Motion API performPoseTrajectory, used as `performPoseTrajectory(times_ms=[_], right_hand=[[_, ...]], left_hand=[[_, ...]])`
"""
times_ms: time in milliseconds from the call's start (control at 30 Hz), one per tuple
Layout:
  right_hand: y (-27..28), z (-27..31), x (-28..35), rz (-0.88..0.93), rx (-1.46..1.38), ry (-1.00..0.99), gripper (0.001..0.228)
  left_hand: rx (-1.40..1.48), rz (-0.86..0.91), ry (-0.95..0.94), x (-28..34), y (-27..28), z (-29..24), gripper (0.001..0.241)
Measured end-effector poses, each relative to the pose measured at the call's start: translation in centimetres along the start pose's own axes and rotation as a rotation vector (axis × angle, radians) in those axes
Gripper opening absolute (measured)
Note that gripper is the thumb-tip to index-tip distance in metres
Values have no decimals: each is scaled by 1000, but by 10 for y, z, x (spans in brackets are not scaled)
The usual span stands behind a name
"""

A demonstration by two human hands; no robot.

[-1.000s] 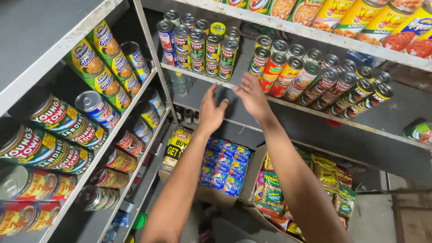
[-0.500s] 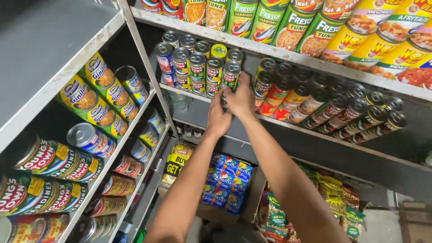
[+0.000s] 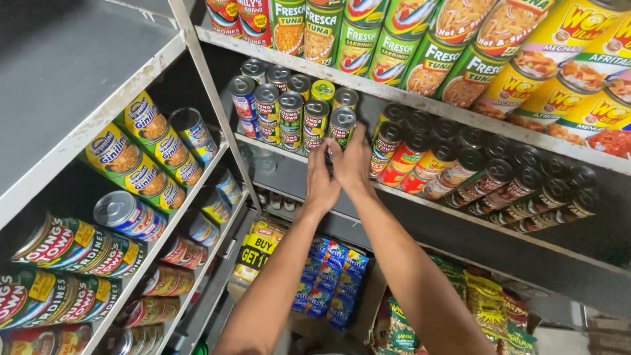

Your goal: Organizing and stacking various canned goods on grocery store shelves.

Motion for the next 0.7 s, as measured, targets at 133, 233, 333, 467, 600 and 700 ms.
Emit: performPoseTrajectory(times_ms=[133, 233, 333, 467, 600, 700], right_hand=[[16, 8, 26, -56, -7, 64, 58], [33, 21, 44, -163, -19, 197, 67], [52, 25, 58, -221, -79, 162, 67], [75, 28, 62, -298, -117, 137, 64], [88, 28, 59, -288, -105, 97, 58], [94, 31, 55, -223, -183, 62, 51]], left_hand=[[-24, -8, -51, 10, -2, -6, 64], [-137, 31, 49, 3, -4, -16, 59], [-276, 135, 274, 3, -9, -17, 59], [-393, 100, 240, 8, -17, -12, 58], [-445, -20, 147, 11, -21, -17, 59], [-466, -63, 103, 7, -27, -10, 60]])
Point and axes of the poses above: each hand's wrist, its own x-axis away from the middle knuckle, its own y-axis out of the back of the hand, z = x × y, the point moved 5 cm from there along -x, towards the middle knuckle, and after that the axes turned 4 degrees about x, right-handed, at the moved point
